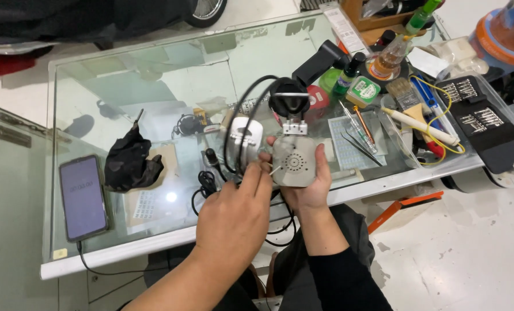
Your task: The person uses a small screwdriver to remove screws from the earcup of a pair of over-ear headphones. They then use a pointed tool to probe the speaker grille area and manipulate internal components. The person switches between tools and continues to work on the headphone unit throughout the clip.
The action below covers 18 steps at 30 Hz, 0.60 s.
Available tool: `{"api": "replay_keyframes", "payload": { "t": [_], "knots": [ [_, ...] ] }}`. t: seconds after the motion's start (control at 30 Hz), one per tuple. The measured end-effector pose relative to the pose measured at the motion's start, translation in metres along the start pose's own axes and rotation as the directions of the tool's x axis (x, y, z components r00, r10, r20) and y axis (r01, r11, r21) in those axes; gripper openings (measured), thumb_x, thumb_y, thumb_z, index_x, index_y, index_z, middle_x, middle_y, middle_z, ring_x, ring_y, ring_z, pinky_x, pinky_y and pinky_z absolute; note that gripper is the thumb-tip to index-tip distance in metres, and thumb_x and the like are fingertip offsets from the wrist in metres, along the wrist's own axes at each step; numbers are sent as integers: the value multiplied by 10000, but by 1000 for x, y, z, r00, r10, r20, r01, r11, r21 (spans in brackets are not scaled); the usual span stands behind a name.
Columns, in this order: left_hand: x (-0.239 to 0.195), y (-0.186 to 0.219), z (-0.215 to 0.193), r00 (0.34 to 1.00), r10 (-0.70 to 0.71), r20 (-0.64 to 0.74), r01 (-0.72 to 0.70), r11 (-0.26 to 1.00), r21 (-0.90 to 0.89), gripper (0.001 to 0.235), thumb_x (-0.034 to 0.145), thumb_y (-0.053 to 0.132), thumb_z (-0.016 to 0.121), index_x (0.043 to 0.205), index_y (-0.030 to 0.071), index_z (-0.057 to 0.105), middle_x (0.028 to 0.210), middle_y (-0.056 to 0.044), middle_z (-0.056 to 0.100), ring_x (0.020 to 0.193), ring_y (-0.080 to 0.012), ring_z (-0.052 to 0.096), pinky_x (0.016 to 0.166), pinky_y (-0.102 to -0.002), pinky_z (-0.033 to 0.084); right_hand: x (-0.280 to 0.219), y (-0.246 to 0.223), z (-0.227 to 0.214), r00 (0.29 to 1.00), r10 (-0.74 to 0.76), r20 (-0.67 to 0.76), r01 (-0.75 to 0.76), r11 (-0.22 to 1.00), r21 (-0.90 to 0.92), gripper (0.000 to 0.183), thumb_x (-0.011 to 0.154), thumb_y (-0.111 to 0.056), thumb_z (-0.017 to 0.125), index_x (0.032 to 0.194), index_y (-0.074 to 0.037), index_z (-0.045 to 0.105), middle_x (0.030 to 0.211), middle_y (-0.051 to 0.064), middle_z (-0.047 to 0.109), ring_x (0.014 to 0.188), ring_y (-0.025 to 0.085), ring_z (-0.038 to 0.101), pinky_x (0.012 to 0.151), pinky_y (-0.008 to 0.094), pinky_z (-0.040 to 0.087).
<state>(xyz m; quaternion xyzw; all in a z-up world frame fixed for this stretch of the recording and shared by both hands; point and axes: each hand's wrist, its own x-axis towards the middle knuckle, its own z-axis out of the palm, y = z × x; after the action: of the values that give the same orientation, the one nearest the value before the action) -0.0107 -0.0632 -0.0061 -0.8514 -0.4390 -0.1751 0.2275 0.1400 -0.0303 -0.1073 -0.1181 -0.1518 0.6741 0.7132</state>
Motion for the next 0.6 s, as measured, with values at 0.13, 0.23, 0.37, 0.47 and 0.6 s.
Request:
{"api": "replay_keyframes", "payload": {
  "t": [0.13,0.23,0.37,0.47,0.6],
  "knots": [
    [-12,1,-1,1000,-1,23,1,1000,-3,300,795,181,664,1094,164,665,1087,47,668,505,-146,527,396,-255,382,-5,-2,-10,992,38,-119,-39,999,-9,685,974,-599,480,1224,21,631,1237,274,654,918,410,629,852,519,511],
    [-14,-10,2,1000,4,-18,-4,999,-38,234,833,154,645,1061,192,679,1106,34,668,548,-167,529,421,-272,410,-6,0,-13,985,65,-159,-56,997,58,683,942,-593,534,1230,20,619,1164,239,653,901,417,617,807,502,508],
    [-13,-26,9,999,18,-35,-21,998,-63,153,888,97,649,1032,146,666,1074,14,676,611,-138,570,476,-255,448,-4,1,-11,998,44,-38,-47,996,-73,643,962,-621,501,1180,-39,663,1255,299,622,892,436,587,740,484,489],
    [-15,-34,18,999,20,-43,-26,988,-151,233,843,37,658,1055,134,661,1142,-7,687,626,-146,570,499,-268,470,-5,2,-11,999,31,5,-31,995,-96,704,977,-614,482,1220,29,634,1279,315,611,875,425,602,745,492,484],
    [-15,-42,29,998,13,-59,-24,982,-190,323,799,-21,675,1091,116,667,1202,-31,688,644,-140,594,523,-254,503,-4,1,-16,999,46,-5,-46,987,-151,804,972,-633,453,1292,93,581,1324,316,595,954,446,679,753,470,530]
  ]
}}
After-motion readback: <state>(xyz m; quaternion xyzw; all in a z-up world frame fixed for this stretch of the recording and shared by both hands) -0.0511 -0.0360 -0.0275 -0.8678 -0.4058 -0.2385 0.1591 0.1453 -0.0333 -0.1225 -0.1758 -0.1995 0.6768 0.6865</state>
